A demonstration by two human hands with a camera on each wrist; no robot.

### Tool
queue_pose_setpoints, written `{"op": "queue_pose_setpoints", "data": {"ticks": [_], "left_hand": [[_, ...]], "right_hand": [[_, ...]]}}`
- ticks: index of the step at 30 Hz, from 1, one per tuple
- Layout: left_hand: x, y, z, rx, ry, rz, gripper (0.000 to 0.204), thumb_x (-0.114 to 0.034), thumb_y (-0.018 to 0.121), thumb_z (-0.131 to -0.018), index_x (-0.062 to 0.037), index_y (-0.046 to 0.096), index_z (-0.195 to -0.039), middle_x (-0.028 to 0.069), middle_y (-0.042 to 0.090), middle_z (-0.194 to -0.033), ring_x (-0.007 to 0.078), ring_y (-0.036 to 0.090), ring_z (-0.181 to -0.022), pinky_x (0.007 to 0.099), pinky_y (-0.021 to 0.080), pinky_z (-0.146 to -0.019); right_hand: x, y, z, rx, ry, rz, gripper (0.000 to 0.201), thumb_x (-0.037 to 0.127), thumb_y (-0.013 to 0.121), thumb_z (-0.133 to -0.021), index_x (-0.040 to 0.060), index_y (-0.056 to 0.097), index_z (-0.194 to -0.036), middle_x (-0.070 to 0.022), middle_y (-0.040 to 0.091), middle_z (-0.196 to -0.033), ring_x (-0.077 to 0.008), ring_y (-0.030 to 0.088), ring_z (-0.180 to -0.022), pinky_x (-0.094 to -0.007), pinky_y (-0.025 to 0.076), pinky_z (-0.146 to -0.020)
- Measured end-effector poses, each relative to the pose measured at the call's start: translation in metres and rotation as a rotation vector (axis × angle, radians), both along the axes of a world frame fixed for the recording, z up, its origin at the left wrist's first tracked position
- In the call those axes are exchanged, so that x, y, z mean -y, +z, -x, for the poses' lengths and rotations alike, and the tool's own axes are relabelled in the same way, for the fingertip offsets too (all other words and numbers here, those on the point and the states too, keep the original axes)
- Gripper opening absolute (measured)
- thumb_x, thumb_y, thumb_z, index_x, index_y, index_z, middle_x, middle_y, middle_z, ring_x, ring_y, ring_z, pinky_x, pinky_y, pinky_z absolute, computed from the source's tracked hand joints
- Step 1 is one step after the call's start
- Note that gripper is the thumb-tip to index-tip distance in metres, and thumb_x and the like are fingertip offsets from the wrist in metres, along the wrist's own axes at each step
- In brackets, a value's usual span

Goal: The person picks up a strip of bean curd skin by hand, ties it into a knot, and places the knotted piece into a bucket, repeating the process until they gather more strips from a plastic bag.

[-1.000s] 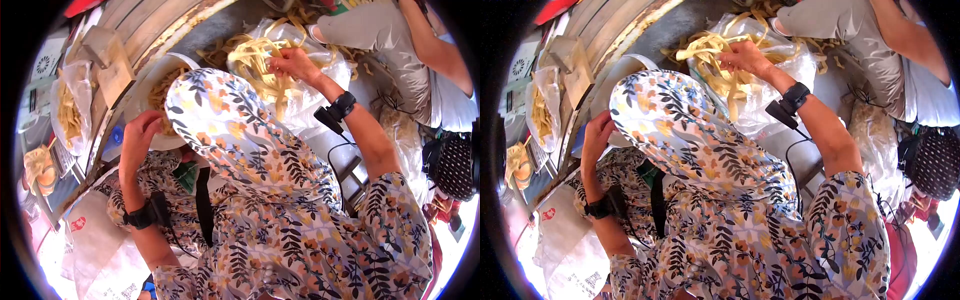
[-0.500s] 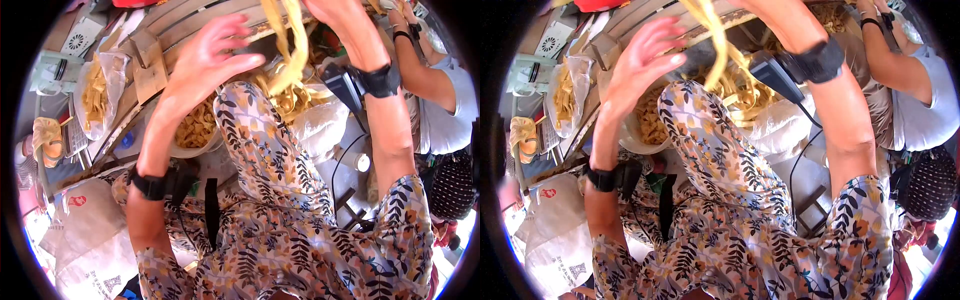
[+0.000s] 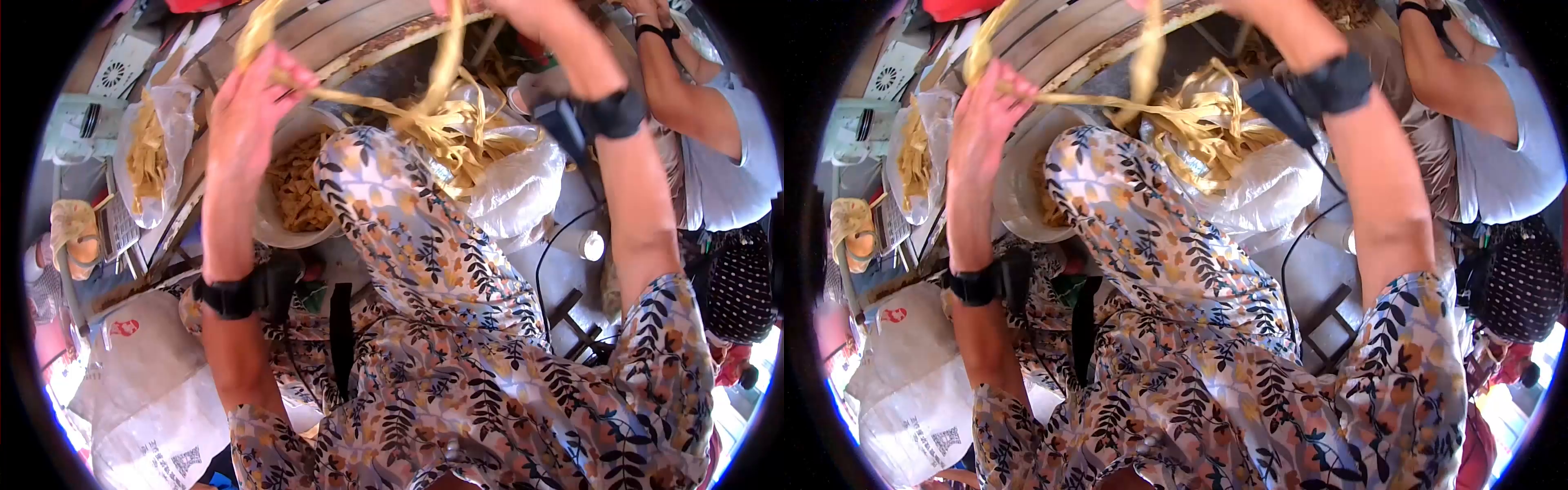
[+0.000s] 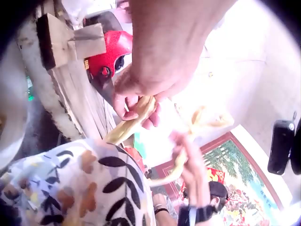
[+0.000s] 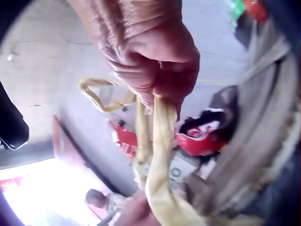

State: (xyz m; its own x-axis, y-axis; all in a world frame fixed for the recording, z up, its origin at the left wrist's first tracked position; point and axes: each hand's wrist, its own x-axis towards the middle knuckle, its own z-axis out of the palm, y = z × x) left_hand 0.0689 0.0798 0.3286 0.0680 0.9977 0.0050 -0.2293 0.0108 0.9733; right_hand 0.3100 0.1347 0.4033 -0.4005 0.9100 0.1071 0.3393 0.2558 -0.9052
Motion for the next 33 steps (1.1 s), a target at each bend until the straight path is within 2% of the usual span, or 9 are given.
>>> {"op": "queue_pose_setpoints", "data": {"ticks": [3, 7, 11, 14, 20, 24, 27, 30, 33], "left_hand": [[-0.002, -0.026, 0.028, 0.108, -0.031, 0.033, 0.020, -0.021, 0.048, -0.088, -0.0027, 0.054, -0.084, 0.0047, 0.053, -0.067, 0.0153, 0.053, -0.066, 0.0261, 0.044, -0.064], [0.010, -0.041, 0.007, -0.033, 0.037, 0.137, 0.015, -0.016, 0.048, -0.087, -0.0025, 0.055, -0.083, 0.0028, 0.050, -0.064, 0.0116, 0.047, -0.059, 0.0239, 0.040, -0.058], [0.011, -0.056, -0.020, -0.113, 0.027, 0.386, 0.016, -0.018, 0.052, -0.085, -0.0024, 0.055, -0.086, 0.0015, 0.052, -0.067, 0.0068, 0.048, -0.061, 0.0179, 0.039, -0.053], [0.009, -0.050, -0.037, -0.132, 0.081, 0.419, 0.017, -0.017, 0.052, -0.084, -0.0014, 0.054, -0.092, 0.0017, 0.053, -0.069, 0.0063, 0.047, -0.059, 0.0170, 0.038, -0.050], [0.002, -0.073, -0.015, -0.225, 0.013, 0.411, 0.017, -0.017, 0.051, -0.083, -0.0009, 0.056, -0.083, 0.0019, 0.051, -0.068, 0.0086, 0.048, -0.058, 0.0212, 0.040, -0.058], [0.005, -0.075, -0.012, -0.221, 0.033, 0.404, 0.017, -0.018, 0.050, -0.084, -0.0019, 0.056, -0.084, 0.0014, 0.051, -0.068, 0.0086, 0.048, -0.059, 0.0210, 0.041, -0.058], [0.004, -0.062, -0.018, -0.232, 0.085, 0.404, 0.017, -0.019, 0.049, -0.085, -0.0029, 0.056, -0.085, 0.0012, 0.052, -0.068, 0.0086, 0.049, -0.059, 0.0212, 0.041, -0.058], [-0.002, -0.051, -0.022, -0.231, 0.045, 0.342, 0.019, -0.022, 0.049, -0.086, -0.0037, 0.056, -0.086, 0.0007, 0.053, -0.067, 0.0088, 0.050, -0.061, 0.0211, 0.040, -0.058], [-0.005, -0.041, -0.025, -0.284, -0.019, 0.222, 0.020, -0.022, 0.049, -0.086, -0.0046, 0.057, -0.088, 0.0012, 0.056, -0.069, 0.0091, 0.053, -0.066, 0.0193, 0.038, -0.062]], "right_hand": [[0.003, -0.126, -0.054, 0.073, -0.051, 0.208, 0.024, 0.027, 0.059, -0.080, 0.0059, 0.063, -0.071, 0.0023, 0.056, -0.056, -0.0021, 0.044, -0.045, -0.0170, 0.032, -0.041], [0.031, -0.253, -0.122, 0.338, -0.370, 0.319, 0.027, 0.027, 0.060, -0.078, 0.0044, 0.062, -0.064, -0.0004, 0.053, -0.048, -0.0052, 0.050, -0.046, -0.0216, 0.040, -0.045], [0.039, -0.365, -0.155, 0.426, -0.468, 0.146, 0.017, 0.024, 0.057, -0.074, 0.0072, 0.061, -0.072, -0.0098, 0.060, -0.064, -0.0184, 0.059, -0.059, -0.0307, 0.046, -0.053], [0.030, -0.386, -0.142, 0.667, -0.633, 0.110, 0.020, 0.027, 0.057, -0.072, 0.0079, 0.061, -0.078, -0.0155, 0.061, -0.076, -0.0283, 0.060, -0.072, -0.0373, 0.047, -0.061], [0.022, -0.387, -0.104, 0.935, -0.666, 0.385, 0.037, 0.036, 0.066, -0.065, 0.0069, 0.064, -0.088, -0.0137, 0.063, -0.088, -0.0279, 0.061, -0.083, -0.0365, 0.049, -0.070], [0.023, -0.391, -0.109, 0.858, -0.502, 0.472, 0.035, 0.035, 0.063, -0.066, 0.0065, 0.064, -0.085, -0.0132, 0.063, -0.082, -0.0278, 0.061, -0.077, -0.0375, 0.048, -0.066], [0.016, -0.309, -0.121, 0.387, -0.341, 0.750, 0.030, 0.036, 0.066, -0.068, 0.0071, 0.066, -0.079, -0.0062, 0.064, -0.074, -0.0153, 0.060, -0.066, -0.0306, 0.048, -0.061], [0.014, -0.214, -0.132, 0.245, -0.228, 0.426, 0.026, 0.032, 0.063, -0.075, 0.0078, 0.063, -0.084, -0.0005, 0.059, -0.071, -0.0076, 0.053, -0.060, -0.0217, 0.044, -0.053], [0.025, -0.089, -0.132, -0.207, -0.128, 0.434, 0.024, 0.027, 0.059, -0.081, 0.0061, 0.060, -0.094, 0.0003, 0.058, -0.075, -0.0069, 0.053, -0.065, -0.0204, 0.043, -0.056]]}}
